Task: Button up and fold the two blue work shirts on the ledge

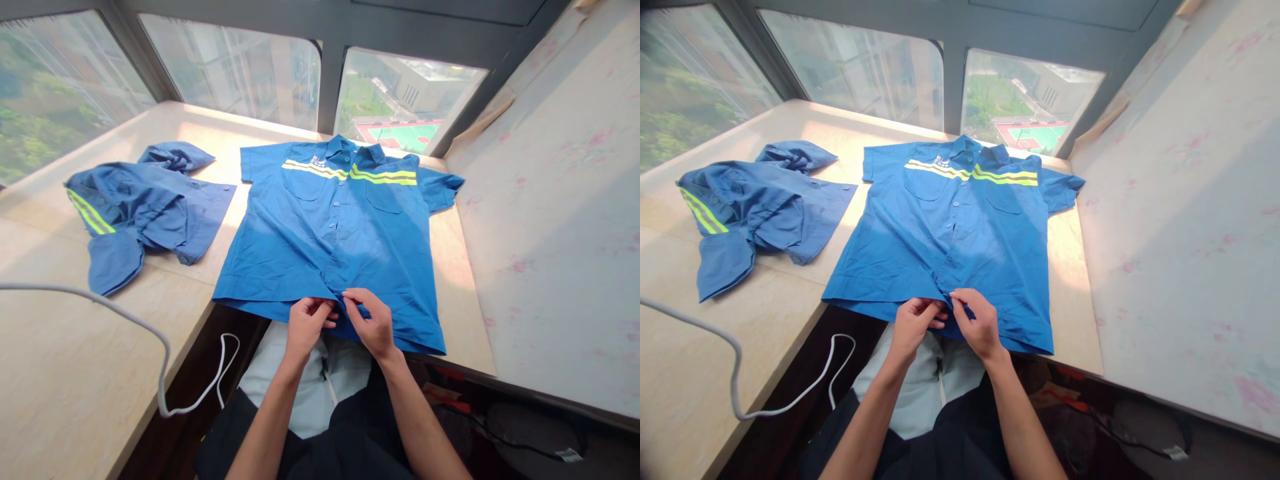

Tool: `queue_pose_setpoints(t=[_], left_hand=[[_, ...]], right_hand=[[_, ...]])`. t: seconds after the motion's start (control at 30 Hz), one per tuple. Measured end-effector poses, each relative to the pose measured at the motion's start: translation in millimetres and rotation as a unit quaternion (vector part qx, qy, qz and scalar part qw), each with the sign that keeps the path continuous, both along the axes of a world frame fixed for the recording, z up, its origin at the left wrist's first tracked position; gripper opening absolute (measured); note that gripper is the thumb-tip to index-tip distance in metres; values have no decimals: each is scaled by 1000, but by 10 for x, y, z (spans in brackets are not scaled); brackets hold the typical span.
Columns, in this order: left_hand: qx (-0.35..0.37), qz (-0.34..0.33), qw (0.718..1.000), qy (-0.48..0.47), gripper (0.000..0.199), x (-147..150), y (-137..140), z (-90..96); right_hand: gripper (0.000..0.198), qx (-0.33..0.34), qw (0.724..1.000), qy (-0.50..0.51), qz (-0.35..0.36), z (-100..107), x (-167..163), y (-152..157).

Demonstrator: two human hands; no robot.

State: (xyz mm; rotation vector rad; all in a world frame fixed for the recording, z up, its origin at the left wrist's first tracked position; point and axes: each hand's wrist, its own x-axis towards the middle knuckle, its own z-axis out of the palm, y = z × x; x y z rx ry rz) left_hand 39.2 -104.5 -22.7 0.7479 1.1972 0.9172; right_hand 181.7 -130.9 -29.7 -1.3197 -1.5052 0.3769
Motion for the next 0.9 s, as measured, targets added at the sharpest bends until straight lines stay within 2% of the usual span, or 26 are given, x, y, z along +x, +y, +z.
queue_pose_setpoints(t=[0.2, 0.47, 0.77, 0.9], left_hand=[[-2, 3, 1000, -4, 37, -18, -1, 16], [-10, -9, 1000, -11, 39, -51, 11, 8], [-17, -21, 999, -23, 40, -81, 28, -17], [-18, -23, 999, -17, 39, -68, 34, -10]], right_hand=[[17, -68, 996, 56, -21, -12, -30, 45], [24, -215, 961, 170, 36, 33, 29, 138], [15, -221, 965, 124, 60, 100, 66, 197], [26, -191, 969, 140, 71, 119, 49, 157]])
